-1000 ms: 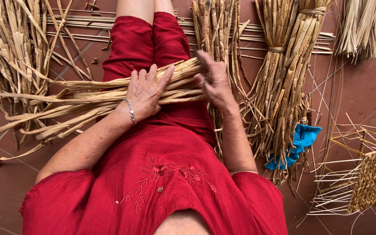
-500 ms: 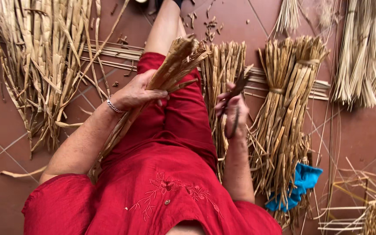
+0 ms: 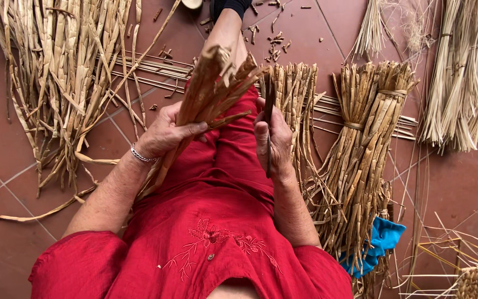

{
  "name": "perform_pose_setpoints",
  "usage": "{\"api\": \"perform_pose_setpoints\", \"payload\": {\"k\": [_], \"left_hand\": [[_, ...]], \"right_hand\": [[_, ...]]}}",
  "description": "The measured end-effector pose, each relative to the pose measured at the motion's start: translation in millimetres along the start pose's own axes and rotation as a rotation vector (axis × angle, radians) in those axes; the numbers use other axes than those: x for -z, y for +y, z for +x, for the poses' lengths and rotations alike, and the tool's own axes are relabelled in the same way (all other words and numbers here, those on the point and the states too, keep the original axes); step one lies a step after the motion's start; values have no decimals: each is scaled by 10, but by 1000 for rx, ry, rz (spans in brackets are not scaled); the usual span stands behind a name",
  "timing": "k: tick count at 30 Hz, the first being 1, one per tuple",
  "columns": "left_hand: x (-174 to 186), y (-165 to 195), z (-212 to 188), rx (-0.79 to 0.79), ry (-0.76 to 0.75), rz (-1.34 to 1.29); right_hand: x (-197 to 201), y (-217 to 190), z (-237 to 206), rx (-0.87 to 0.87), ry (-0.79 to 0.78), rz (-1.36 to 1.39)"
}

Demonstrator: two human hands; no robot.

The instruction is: The person sits on the floor and trims the ends of bundles of dried plant stalks with scissors, cutting off uneven tips and discarding scraps. They gather trimmed stalks into bundles and set the finished bundles aside with other completed piles.

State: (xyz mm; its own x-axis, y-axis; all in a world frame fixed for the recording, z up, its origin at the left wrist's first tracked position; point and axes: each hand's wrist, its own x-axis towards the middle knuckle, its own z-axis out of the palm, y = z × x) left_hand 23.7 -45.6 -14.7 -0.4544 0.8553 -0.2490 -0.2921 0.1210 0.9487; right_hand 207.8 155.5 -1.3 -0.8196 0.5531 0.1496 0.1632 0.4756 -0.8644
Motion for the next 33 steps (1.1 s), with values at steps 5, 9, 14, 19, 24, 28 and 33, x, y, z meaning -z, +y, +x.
{"api": "perform_pose_setpoints", "payload": {"k": [5, 9, 14, 19, 24, 28, 33], "left_hand": [[-154, -7, -69, -93, -19, 4], [-228, -27, -80, -101, -33, 110], [-264, -91, -81, 18, -87, -11], [-226, -123, -104, -20, -54, 36], [-239, -88, -122, -53, -37, 90], [-294, -60, -137, -63, -54, 97], [-287, -47, -138, -55, -44, 76]], "right_hand": [[24, -52, 120, 58, -27, -135], [10, 1, 97, 29, -33, -138], [-39, 61, 93, -175, -12, -158], [-20, 30, 83, -62, -2, -170], [3, -15, 70, -22, -26, -197], [1, -1, 72, -38, -31, -239], [-6, -7, 49, 24, -28, -250]]}}
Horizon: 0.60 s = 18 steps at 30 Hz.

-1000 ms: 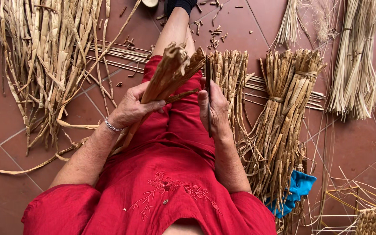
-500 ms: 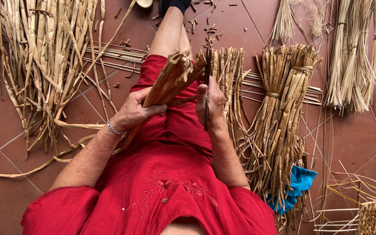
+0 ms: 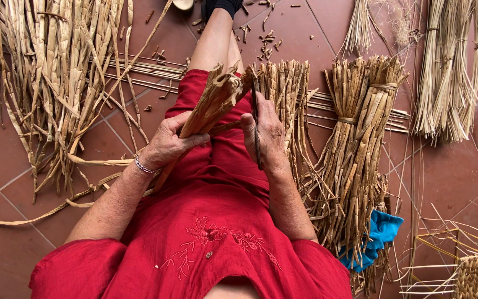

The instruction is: The person sits on the floor and trims the ends of bundles of dried plant stalks with scissors, cutting off uneven tips and discarding scraps. They gather trimmed stalks into bundles and set the finished bundles aside with other completed piles.

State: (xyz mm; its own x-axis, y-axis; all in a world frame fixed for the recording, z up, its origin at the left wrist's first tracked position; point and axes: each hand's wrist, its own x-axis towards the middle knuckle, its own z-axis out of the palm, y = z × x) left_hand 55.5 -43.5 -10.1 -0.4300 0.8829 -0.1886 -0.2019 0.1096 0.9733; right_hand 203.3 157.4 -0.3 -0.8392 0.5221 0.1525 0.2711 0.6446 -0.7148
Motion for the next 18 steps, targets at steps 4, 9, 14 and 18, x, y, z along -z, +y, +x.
{"api": "perform_pose_setpoints", "payload": {"k": [4, 9, 14, 18], "left_hand": [[-6, -10, -9, -21, -39, 6], [-17, -37, -8, -25, -37, -24], [3, -99, -15, 30, -4, -83], [35, -140, -23, 38, 18, -83]], "right_hand": [[-11, -29, -1, -42, 12, 28], [-67, 17, -15, -42, 18, 106], [-238, 114, -48, -74, 65, 130], [-273, 190, -2, -94, 123, 220]]}}
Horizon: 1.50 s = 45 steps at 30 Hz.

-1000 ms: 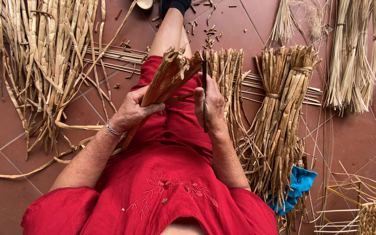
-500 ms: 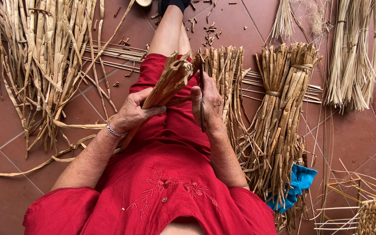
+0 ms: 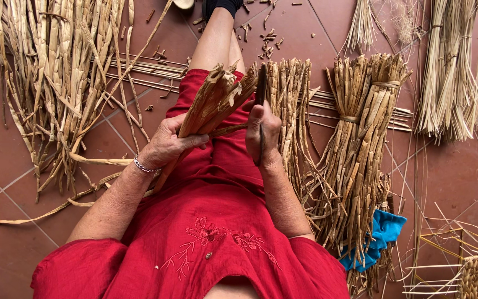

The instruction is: The person sits on the floor and trims the ends of bundles of dried plant stalks with scissors, cutting off uneven tips and discarding scraps. They gather trimmed stalks into bundles and set the finished bundles aside with other completed piles.

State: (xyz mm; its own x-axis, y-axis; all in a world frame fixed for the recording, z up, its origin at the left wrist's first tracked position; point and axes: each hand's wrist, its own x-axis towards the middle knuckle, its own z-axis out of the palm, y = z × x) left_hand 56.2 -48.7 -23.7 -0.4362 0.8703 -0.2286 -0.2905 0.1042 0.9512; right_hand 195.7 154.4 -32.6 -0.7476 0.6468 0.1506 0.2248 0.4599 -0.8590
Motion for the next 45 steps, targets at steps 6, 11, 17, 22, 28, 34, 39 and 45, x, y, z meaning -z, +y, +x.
{"api": "perform_pose_setpoints", "payload": {"k": [6, 11, 17, 22, 28, 34, 39, 45], "left_hand": [[205, 54, -23, -1, 73, -63], [291, 71, -41, -44, 143, -174], [227, 130, -35, -92, 179, -56], [94, 204, -52, -184, 160, 113], [68, 205, -22, -82, 124, 60], [69, 170, 2, -120, 161, 113], [37, 144, 20, -173, 218, 93], [26, 160, 8, -148, 209, 53]], "right_hand": [[291, 27, 44, -210, -33, 540], [242, -34, -59, -203, -239, 452], [-32, -234, -328, -54, -331, 225], [-62, -320, -323, -20, -273, 124], [-24, -309, -326, -101, -220, 159], [-70, -249, -357, -99, -134, 188], [-151, -167, -400, -46, -90, 208], [-153, -146, -404, -77, -93, 223]]}}
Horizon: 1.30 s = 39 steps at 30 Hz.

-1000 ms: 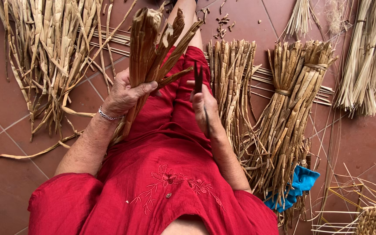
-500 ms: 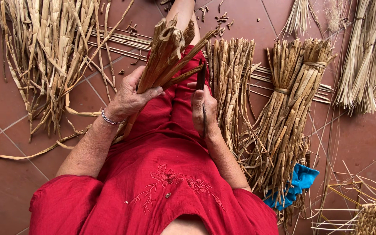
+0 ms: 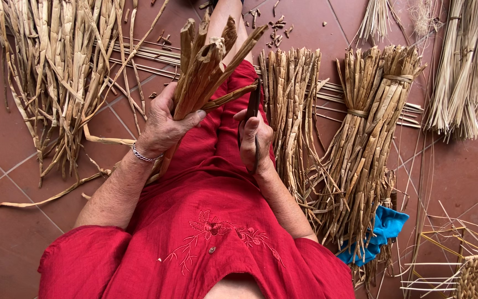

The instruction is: The person sits on the floor and trims the ends of bundles of dried plant stalks with scissors, cutting off uneven tips and discarding scraps. They gather trimmed stalks into bundles and set the finished bundles aside with other completed piles.

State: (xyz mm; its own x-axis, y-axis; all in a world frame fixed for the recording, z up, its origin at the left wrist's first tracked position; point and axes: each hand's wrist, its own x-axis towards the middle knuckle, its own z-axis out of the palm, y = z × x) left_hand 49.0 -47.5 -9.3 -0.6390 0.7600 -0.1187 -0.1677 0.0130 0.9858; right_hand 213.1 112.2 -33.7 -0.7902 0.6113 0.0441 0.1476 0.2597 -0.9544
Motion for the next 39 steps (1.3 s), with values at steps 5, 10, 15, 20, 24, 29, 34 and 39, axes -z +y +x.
{"api": "perform_pose_setpoints", "payload": {"k": [5, 10, 15, 20, 24, 29, 34, 39], "left_hand": [[11, 64, -17, 7, 6, 41], [17, 84, -48, 77, -33, 10], [8, 30, -50, 81, -43, -4], [31, 7, -46, 29, -72, 23], [33, 15, -12, 125, -119, -50], [21, -9, 41, 114, -201, -143], [186, -4, -117, 302, -133, -172], [195, -45, -51, 320, -164, -220]], "right_hand": [[113, -99, 44, 46, -63, -137], [111, -136, 95, 7, -73, -200], [109, -109, 97, -11, -69, -178], [146, -74, 78, -26, -86, -50], [87, 35, 9, -117, -56, 198], [151, 281, 43, -190, 96, 416], [1104, 441, 582, -221, 560, 634], [879, 134, 339, -14, 235, 324]]}}
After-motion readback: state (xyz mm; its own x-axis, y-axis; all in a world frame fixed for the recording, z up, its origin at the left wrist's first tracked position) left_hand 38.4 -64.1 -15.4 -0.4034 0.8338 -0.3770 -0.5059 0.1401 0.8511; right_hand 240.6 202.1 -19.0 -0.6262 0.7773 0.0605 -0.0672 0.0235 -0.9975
